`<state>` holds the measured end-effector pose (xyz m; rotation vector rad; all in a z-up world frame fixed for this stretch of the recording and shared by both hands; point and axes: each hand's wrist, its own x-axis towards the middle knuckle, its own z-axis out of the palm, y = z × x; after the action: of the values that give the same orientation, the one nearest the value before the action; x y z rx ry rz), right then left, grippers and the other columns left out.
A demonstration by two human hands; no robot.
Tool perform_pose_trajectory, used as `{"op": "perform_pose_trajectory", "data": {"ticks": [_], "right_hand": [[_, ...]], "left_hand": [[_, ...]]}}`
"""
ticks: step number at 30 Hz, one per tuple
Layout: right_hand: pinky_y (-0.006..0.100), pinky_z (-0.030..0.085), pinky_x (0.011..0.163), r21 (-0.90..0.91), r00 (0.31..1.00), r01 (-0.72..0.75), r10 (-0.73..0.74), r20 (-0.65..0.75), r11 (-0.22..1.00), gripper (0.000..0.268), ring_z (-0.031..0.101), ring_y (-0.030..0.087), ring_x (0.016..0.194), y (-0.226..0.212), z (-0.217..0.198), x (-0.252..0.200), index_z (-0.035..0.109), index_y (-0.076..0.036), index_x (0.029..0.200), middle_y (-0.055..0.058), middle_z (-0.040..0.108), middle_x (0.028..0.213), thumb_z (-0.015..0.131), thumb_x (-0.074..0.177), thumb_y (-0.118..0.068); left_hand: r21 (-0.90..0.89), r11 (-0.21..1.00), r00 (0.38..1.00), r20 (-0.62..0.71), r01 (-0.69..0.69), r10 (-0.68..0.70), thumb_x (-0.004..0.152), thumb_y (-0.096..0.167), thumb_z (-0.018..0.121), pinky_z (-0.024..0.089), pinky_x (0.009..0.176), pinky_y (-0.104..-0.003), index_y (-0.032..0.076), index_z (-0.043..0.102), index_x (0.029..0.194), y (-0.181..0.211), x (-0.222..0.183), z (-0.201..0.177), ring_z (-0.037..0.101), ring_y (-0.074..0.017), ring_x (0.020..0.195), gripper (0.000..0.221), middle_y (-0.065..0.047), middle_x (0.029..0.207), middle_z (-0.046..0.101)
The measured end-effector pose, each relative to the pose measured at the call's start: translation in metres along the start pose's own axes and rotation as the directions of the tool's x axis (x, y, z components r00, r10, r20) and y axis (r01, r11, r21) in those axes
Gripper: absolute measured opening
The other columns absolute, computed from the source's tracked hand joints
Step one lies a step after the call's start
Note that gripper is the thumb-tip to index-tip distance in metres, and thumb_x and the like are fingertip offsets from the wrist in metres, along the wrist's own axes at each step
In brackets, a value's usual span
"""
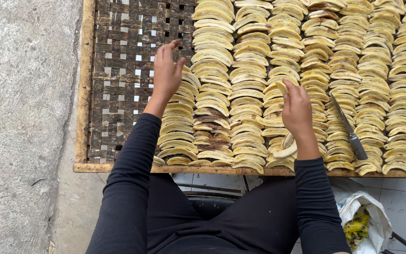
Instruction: The person peels green bananas using a knife and places the peels into a white sack. They also arrange peeled banana slices on a large woven drying rack.
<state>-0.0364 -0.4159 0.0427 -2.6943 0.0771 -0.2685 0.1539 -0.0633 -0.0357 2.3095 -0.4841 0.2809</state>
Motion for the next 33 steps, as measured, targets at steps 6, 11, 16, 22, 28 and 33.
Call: {"op": "perform_pose_trajectory", "data": {"ticks": [6,11,16,22,28,33], "right_hand": [[0.030,0.051,0.072,0.524,0.907,-0.295,0.061,0.418,0.799,0.042,0.061,0.013,0.082,-0.107,0.028,0.054,0.055,-0.008,0.142,0.009,0.070,0.100,0.063,0.102,-0.017],[0.026,0.055,0.080,0.634,0.967,-0.227,0.095,0.236,0.739,0.034,0.063,0.013,0.098,-0.114,0.041,0.058,0.053,-0.002,0.131,0.010,0.066,0.117,0.066,0.104,-0.018],[0.030,0.054,0.083,0.588,0.951,-0.311,0.239,0.198,0.747,0.033,0.063,0.016,0.102,-0.063,0.020,0.006,0.057,-0.003,0.132,0.008,0.065,0.121,0.065,0.104,-0.018],[0.028,0.054,0.083,0.516,0.901,-0.425,0.402,0.162,0.744,0.034,0.062,0.014,0.103,-0.007,-0.005,-0.064,0.059,-0.002,0.132,0.008,0.065,0.121,0.067,0.103,-0.018],[0.027,0.053,0.086,0.528,0.887,-0.436,0.447,0.116,0.729,0.035,0.060,0.013,0.101,0.018,-0.019,-0.091,0.058,-0.001,0.134,0.008,0.065,0.122,0.067,0.104,-0.016],[0.035,0.056,0.079,0.244,0.868,-0.496,0.483,0.117,0.833,0.037,0.065,0.020,0.100,0.001,-0.032,-0.088,0.062,-0.005,0.130,0.011,0.063,0.121,0.071,0.095,-0.015]], "left_hand": [[-0.748,0.519,0.841,0.533,0.414,0.097,0.098,0.020,0.069,0.060,0.094,-0.034,0.004,0.047,0.147,0.086,-0.028,-0.001,0.066,-0.0185,0.114,0.056,-0.015,0.140,0.058],[-0.602,0.539,0.797,0.544,0.589,-0.263,0.102,0.009,0.061,0.060,0.077,-0.025,0.005,0.070,0.130,0.050,-0.007,-0.013,0.071,-0.0090,0.086,0.029,-0.007,0.103,0.075],[-0.572,0.577,0.791,0.238,0.584,-0.564,0.103,0.011,0.058,0.061,0.074,-0.024,0.005,0.070,0.120,-0.019,0.011,-0.023,0.072,-0.0078,0.086,0.022,-0.005,0.103,0.076],[-0.252,0.855,0.882,-0.015,0.453,-0.471,0.098,0.015,0.067,0.058,0.078,-0.039,0.010,0.076,0.111,-0.066,0.003,-0.003,0.075,-0.0212,0.088,0.017,-0.007,0.099,0.078],[0.077,0.917,0.920,0.000,0.391,-0.393,0.093,0.018,0.075,0.052,0.084,-0.043,0.016,0.080,0.107,-0.057,-0.001,-0.002,0.065,-0.0329,0.101,0.015,-0.012,0.111,0.064],[0.103,0.931,0.937,-0.031,0.350,-0.349,0.083,0.016,0.084,0.050,0.085,-0.046,0.005,0.064,0.125,-0.049,-0.019,-0.015,0.063,-0.0362,0.102,0.048,-0.015,0.116,0.057]]}}
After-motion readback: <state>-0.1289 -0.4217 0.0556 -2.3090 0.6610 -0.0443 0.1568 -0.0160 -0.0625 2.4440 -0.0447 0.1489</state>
